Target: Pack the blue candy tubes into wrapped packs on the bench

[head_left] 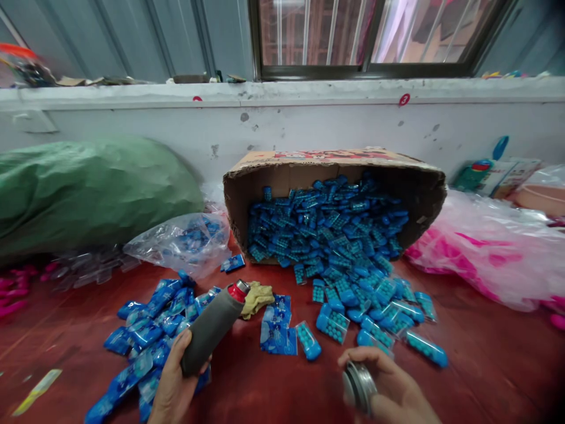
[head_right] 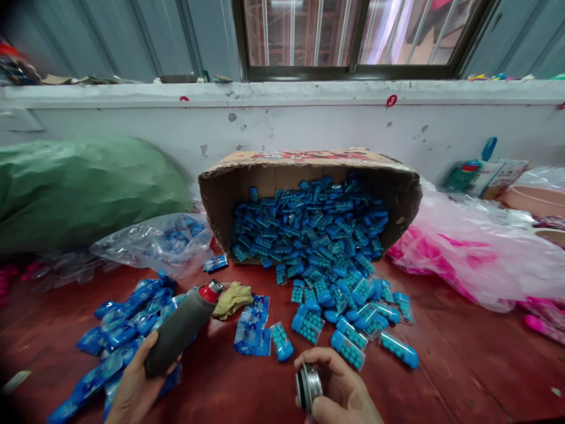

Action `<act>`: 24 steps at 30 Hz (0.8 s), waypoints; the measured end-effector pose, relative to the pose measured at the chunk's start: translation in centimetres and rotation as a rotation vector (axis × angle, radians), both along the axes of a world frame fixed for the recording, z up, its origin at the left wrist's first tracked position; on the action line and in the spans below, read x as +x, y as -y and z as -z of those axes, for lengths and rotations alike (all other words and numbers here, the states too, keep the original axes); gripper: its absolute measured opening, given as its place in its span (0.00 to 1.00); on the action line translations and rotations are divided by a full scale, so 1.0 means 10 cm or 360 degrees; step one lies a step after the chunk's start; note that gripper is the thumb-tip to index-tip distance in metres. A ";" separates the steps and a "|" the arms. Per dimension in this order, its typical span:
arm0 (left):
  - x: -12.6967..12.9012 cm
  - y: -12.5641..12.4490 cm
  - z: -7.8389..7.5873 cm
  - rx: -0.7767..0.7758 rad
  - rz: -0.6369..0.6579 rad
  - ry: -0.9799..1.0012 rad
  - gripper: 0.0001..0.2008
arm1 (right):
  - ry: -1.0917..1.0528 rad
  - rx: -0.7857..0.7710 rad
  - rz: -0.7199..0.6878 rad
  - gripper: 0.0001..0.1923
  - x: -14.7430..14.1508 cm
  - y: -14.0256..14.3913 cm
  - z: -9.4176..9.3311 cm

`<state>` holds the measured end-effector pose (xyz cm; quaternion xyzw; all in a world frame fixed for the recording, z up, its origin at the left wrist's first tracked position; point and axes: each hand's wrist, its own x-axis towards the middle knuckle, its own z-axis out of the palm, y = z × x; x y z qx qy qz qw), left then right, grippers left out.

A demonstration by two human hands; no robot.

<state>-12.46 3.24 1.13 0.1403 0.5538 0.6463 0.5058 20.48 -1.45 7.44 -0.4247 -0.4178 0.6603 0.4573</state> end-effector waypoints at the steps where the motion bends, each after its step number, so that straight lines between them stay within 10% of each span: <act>1: 0.00 0.00 0.00 -0.0007 -0.0010 -0.0002 0.16 | -0.0002 -0.0002 -0.0004 0.18 0.01 0.00 0.01; 15: 0.03 0.10 -0.04 0.0015 -0.0030 0.0504 0.13 | -0.0344 -0.0098 -0.0043 0.24 -0.09 -0.16 0.23; 24: 0.52 0.19 0.06 -0.0235 0.0303 0.0860 0.25 | 0.0233 0.0810 -0.0127 0.23 -0.50 -0.61 -0.66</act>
